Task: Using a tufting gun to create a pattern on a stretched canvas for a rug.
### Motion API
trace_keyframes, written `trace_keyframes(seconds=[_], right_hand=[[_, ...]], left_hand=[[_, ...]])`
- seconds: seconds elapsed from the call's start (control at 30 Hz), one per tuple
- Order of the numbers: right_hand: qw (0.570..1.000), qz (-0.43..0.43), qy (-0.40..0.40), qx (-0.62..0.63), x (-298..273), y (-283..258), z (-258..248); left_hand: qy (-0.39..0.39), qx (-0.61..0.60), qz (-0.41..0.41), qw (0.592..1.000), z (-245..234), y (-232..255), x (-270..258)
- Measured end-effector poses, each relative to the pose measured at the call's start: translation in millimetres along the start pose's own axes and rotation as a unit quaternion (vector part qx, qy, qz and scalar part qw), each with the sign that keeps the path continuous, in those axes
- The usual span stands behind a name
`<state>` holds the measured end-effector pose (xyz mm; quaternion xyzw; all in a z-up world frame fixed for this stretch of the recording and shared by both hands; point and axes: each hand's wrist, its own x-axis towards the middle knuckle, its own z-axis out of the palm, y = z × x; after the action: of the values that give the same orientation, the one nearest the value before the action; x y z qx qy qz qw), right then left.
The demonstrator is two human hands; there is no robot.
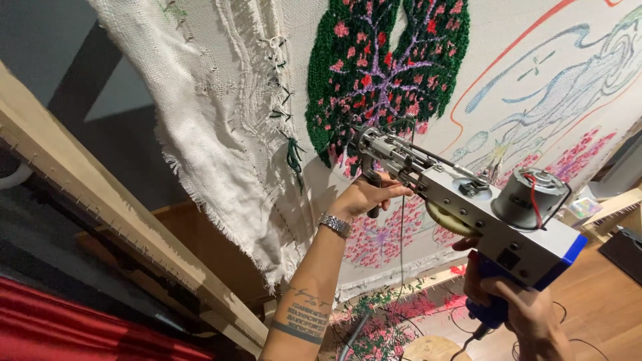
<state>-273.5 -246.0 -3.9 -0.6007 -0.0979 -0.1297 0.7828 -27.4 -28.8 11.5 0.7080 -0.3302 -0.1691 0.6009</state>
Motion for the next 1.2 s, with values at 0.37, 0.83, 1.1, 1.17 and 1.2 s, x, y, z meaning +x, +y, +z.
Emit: trace_keyframes(seconds=[0.37,0.83,1.1,1.17,1.2], right_hand=[[0.999,0.050,0.009,-0.015,5.6,-4.8,3.4],[0.996,0.084,0.028,0.008,29.6,6.2,34.1],[0.969,-0.004,-0.004,-0.245,60.9,62.0,3.9],[0.945,-0.063,-0.029,-0.319,66.9,62.2,1.2],[0.967,-0.049,-0.038,-0.246,68.1,55.8,8.9]], left_hand=[[0.084,0.065,0.006,0.994,5.6,-4.1,-15.6],[0.105,0.054,-0.047,0.992,-20.8,-13.7,-1.5],[0.148,-0.050,-0.045,0.987,-70.2,-112.9,50.1],[0.143,-0.061,-0.047,0.987,-72.0,-117.4,54.3],[0.165,-0.044,-0.053,0.984,-64.4,-93.6,45.7]])
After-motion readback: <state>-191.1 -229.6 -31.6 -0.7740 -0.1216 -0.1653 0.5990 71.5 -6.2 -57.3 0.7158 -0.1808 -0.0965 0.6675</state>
